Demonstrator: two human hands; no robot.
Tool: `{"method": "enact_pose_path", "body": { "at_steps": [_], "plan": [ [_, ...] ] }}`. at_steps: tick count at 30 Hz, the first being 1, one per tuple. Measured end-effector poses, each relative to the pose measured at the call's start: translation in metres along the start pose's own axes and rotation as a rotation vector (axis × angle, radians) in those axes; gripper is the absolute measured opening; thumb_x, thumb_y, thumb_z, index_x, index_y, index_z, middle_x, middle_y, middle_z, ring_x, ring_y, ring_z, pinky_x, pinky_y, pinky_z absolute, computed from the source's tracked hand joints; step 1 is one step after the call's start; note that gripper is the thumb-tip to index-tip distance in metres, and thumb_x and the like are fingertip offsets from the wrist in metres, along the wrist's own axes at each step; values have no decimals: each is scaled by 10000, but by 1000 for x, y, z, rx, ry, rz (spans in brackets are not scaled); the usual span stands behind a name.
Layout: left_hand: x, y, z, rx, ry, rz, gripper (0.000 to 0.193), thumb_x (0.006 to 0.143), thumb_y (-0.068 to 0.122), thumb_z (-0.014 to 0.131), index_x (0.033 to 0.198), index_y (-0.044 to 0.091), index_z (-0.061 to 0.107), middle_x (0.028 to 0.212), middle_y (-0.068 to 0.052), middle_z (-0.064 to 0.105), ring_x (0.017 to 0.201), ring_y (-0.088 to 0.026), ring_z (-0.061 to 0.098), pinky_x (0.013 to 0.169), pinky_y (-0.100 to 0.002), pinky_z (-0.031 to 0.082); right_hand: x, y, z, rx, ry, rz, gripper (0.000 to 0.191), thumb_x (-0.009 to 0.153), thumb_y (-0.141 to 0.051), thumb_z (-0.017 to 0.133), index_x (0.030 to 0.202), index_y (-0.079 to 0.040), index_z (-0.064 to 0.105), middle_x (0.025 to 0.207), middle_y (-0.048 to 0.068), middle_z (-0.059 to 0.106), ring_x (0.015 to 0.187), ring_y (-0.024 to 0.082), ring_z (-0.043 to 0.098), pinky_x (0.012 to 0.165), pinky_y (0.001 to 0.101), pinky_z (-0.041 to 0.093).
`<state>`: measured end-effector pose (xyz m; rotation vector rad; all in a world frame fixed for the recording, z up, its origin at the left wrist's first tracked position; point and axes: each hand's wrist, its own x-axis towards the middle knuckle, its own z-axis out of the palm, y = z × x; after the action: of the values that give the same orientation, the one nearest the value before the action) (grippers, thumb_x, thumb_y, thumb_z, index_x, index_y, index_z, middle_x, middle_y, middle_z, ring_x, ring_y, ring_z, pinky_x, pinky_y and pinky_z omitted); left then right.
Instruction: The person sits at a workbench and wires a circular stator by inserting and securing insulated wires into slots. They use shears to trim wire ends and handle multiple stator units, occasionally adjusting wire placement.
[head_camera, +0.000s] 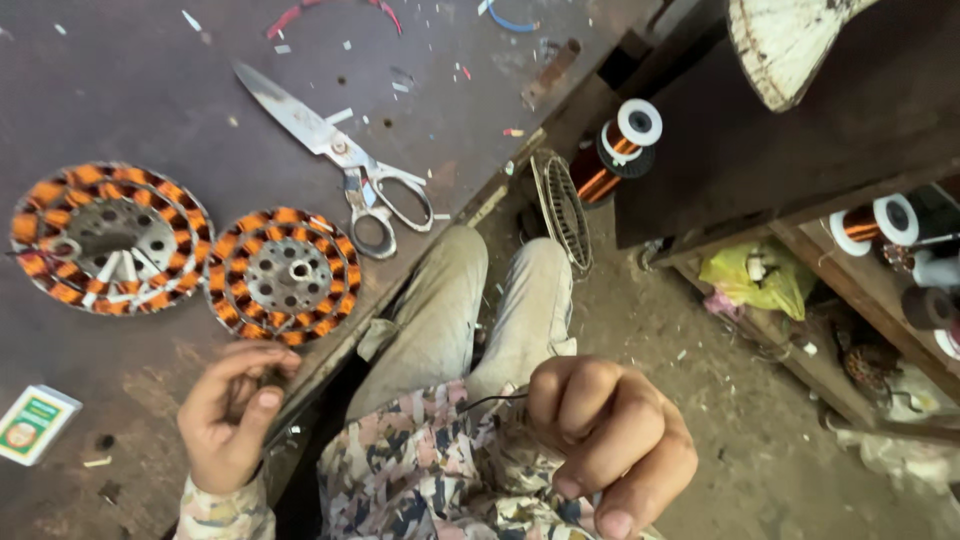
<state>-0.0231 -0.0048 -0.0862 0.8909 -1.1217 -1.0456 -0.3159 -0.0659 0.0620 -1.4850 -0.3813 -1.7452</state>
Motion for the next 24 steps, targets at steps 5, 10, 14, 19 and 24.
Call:
{"method": "enact_pose_path", "body": {
  "at_steps": [5, 10, 14, 19, 24],
  "plan": [
    [-3, 4, 0, 30, -1, -6, 285, 1011, 43, 624, 1269, -73, 592, 1284, -173, 612, 1176, -244, 650, 1061, -382, 533, -4, -17, 4, -67, 17, 93, 78, 941, -198, 740, 982, -139, 709, 820, 1, 646, 643, 124, 455, 510, 273, 412],
    [-7, 2, -2, 41, -8, 13, 289, 1028, 78, 644, 1276, -64, 600, 1227, -167, 630, 1123, -223, 656, 1028, -350, 543, -17, -15, 24, -62, 243, -12, 83, 967, -197, 698, 955, -122, 734, 826, 3, 658, 643, 126, 448, 518, 297, 378],
    [-10, 0, -2, 35, -4, 22, 266, 1046, 92, 659, 1259, -57, 601, 1222, -166, 634, 1118, -216, 657, 1030, -343, 543, -17, -18, 18, -98, 194, 29, 64, 961, -206, 703, 951, -143, 704, 834, 8, 648, 625, 117, 439, 490, 284, 370],
    [-2, 10, 4, 88, 12, 7, 241, 1027, 120, 659, 1213, -30, 624, 1225, -149, 639, 1118, -210, 662, 1031, -340, 540, -18, -25, -3, -106, 13, 102, 75, 970, -194, 696, 1005, -135, 666, 859, 42, 646, 625, 131, 461, 497, 291, 403],
    [6, 46, 60, 680, 98, 246, 147, 906, 156, 683, 961, 22, 710, 993, -121, 709, 988, -238, 697, 846, -349, 548, -30, -17, -2, -132, 140, 10, 231, 963, -261, 730, 1005, -57, 632, 820, 58, 596, 615, 136, 468, 494, 299, 407]
  ]
}}
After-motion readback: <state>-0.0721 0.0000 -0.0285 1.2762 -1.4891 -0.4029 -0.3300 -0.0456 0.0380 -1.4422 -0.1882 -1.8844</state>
